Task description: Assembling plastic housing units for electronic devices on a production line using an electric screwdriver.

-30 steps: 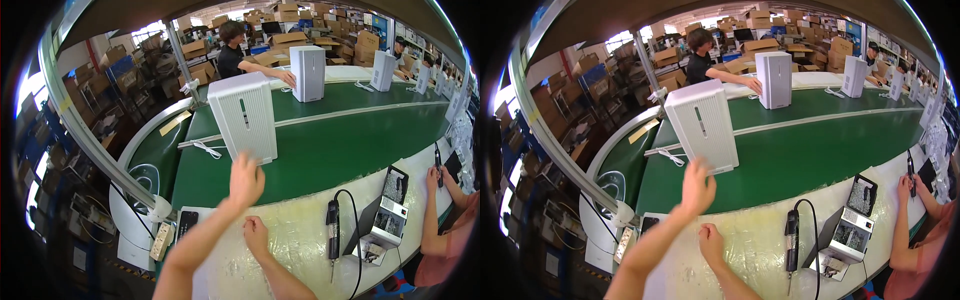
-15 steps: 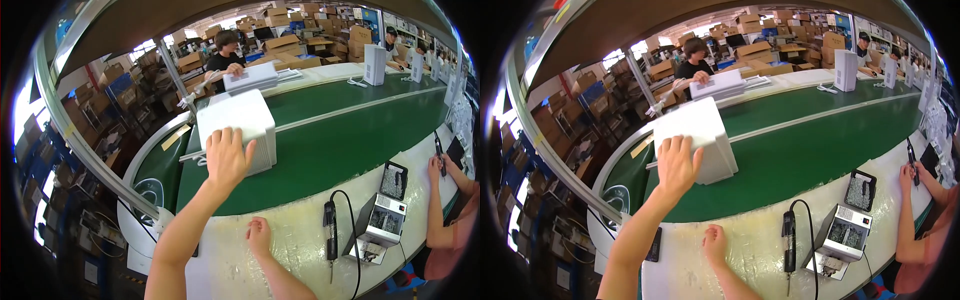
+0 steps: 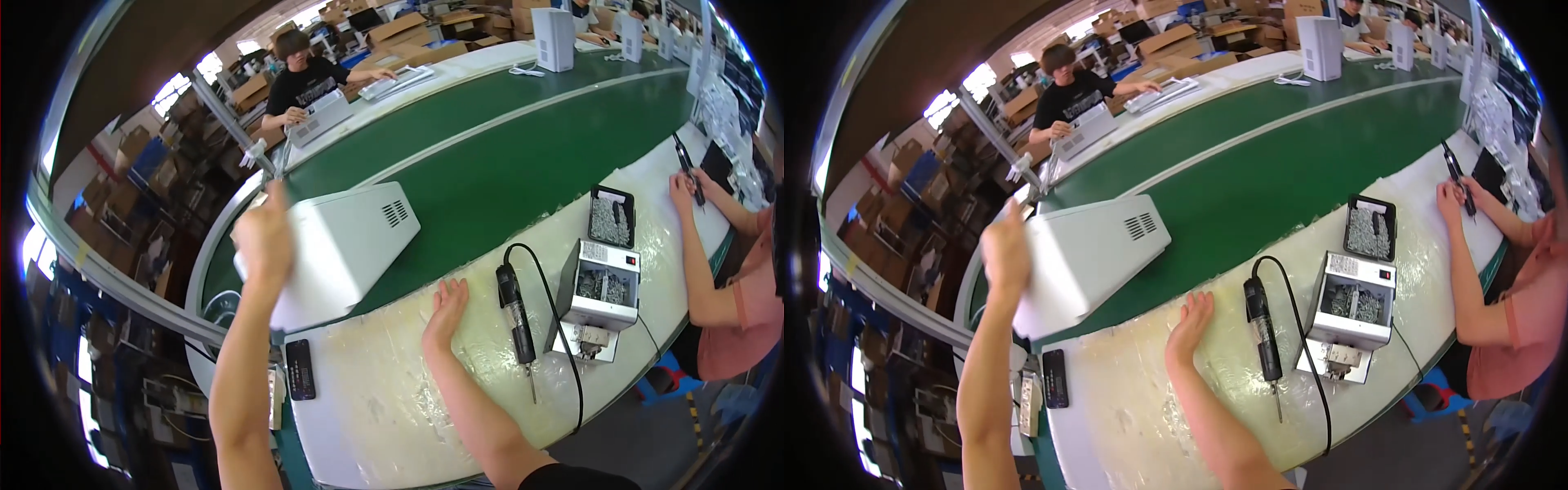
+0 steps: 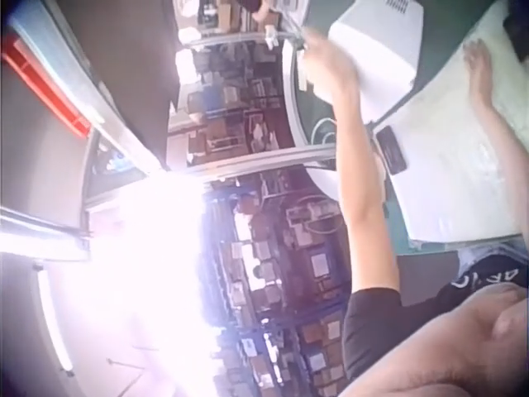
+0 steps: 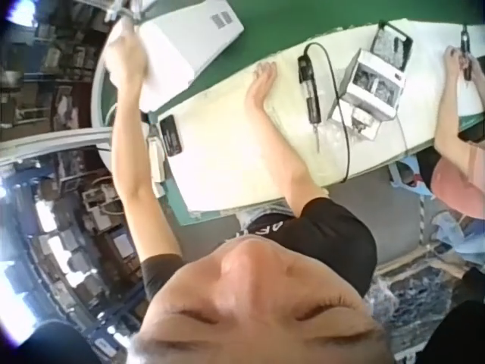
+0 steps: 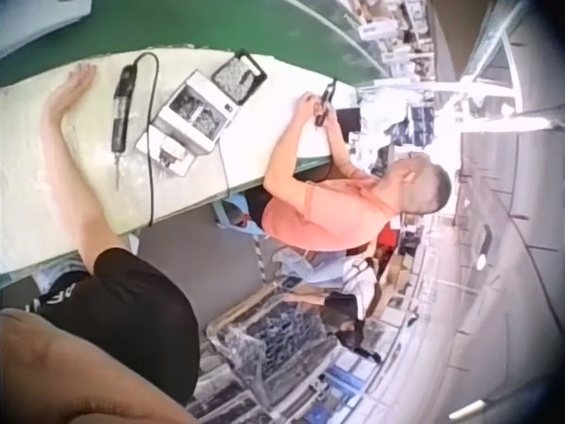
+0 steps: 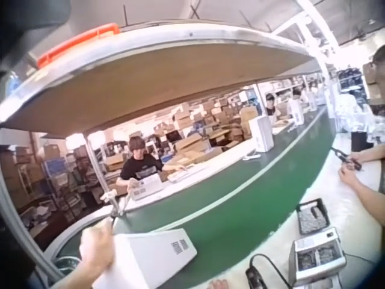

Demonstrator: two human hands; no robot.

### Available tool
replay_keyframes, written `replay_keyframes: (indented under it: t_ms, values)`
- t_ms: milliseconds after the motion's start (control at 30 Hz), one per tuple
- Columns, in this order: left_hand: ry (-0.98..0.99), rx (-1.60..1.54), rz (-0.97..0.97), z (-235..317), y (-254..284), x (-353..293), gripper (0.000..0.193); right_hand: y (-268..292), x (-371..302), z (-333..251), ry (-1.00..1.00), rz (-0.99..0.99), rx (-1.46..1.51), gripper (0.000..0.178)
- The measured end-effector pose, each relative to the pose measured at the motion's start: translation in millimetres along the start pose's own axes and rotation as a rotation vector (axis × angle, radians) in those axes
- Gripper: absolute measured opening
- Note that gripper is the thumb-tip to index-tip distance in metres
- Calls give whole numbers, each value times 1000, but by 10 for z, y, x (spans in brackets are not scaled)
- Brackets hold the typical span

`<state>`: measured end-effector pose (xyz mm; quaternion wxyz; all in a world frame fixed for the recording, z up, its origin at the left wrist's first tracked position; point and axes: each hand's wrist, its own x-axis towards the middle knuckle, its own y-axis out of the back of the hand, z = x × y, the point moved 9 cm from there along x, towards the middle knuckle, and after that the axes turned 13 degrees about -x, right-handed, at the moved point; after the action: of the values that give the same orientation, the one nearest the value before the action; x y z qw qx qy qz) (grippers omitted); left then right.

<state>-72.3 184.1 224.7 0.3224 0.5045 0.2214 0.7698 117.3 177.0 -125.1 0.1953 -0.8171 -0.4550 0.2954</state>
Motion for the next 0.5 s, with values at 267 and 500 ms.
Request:
replay_keyframes:
  t_ms: [267,500]
  values:
    - [275,-763,321,-1002,1386,-1488,49,-114,218,-275,-176,-396,145,55]
    - [393,-651,-89,-1965,1166,-2783,65,-769,-1036,-1056,-30,-1332,-587,46]
